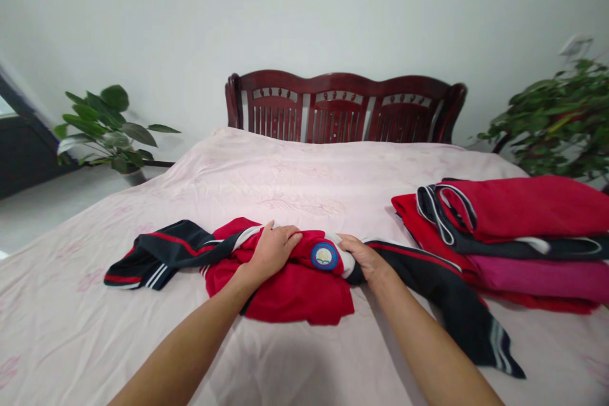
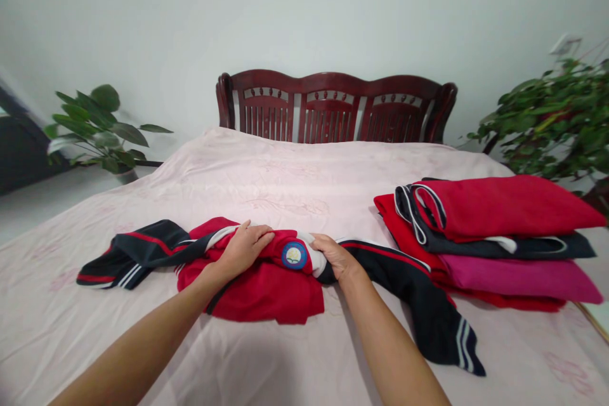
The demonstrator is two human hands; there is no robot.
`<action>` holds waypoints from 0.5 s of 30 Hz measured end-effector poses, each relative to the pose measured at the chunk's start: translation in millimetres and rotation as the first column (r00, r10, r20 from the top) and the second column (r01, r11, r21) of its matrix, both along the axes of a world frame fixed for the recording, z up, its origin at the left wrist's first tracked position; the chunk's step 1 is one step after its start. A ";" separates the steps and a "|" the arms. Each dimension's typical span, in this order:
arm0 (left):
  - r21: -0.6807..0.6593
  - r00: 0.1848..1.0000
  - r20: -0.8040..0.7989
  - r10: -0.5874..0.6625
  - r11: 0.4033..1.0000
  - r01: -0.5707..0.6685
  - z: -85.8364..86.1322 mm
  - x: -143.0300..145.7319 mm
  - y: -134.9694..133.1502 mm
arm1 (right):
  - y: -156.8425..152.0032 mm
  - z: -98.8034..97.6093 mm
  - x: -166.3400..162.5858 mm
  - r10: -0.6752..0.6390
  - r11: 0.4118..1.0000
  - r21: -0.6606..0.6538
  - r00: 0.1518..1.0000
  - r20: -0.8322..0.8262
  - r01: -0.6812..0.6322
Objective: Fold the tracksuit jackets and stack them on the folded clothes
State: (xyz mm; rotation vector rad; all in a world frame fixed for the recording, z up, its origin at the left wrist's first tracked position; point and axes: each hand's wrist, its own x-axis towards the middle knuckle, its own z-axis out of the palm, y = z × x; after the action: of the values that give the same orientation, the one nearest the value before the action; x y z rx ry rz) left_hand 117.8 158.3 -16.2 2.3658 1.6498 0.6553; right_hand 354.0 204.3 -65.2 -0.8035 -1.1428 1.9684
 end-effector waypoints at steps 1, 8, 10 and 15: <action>-0.011 1.000 0.023 -0.004 1.000 0.005 0.4 -1.1 0.4 | 0.1 -0.1 -0.3 0.006 1.000 0.001 1.000 -0.006 -0.006; -0.074 0.991 0.132 0.009 0.997 0.001 -1.1 -3.9 0.1 | 1.5 -2.0 -3.3 0.007 1.000 -0.027 1.000 -0.022 -0.007; -0.084 0.989 0.149 0.018 0.996 -0.005 -2.3 -4.0 1.3 | 2.5 -4.6 -2.7 0.010 0.999 -0.036 1.000 -0.023 -0.010; -0.098 0.986 0.162 0.026 0.995 -0.010 -3.7 -1.6 4.1 | 4.2 -5.9 -2.6 0.026 0.999 -0.032 0.999 -0.022 -0.026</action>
State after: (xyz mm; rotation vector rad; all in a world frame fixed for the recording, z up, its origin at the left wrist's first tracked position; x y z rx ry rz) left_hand 116.2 162.5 -19.9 2.1707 1.5977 0.7340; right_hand 351.3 208.5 -71.1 -0.7853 -1.1167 2.0170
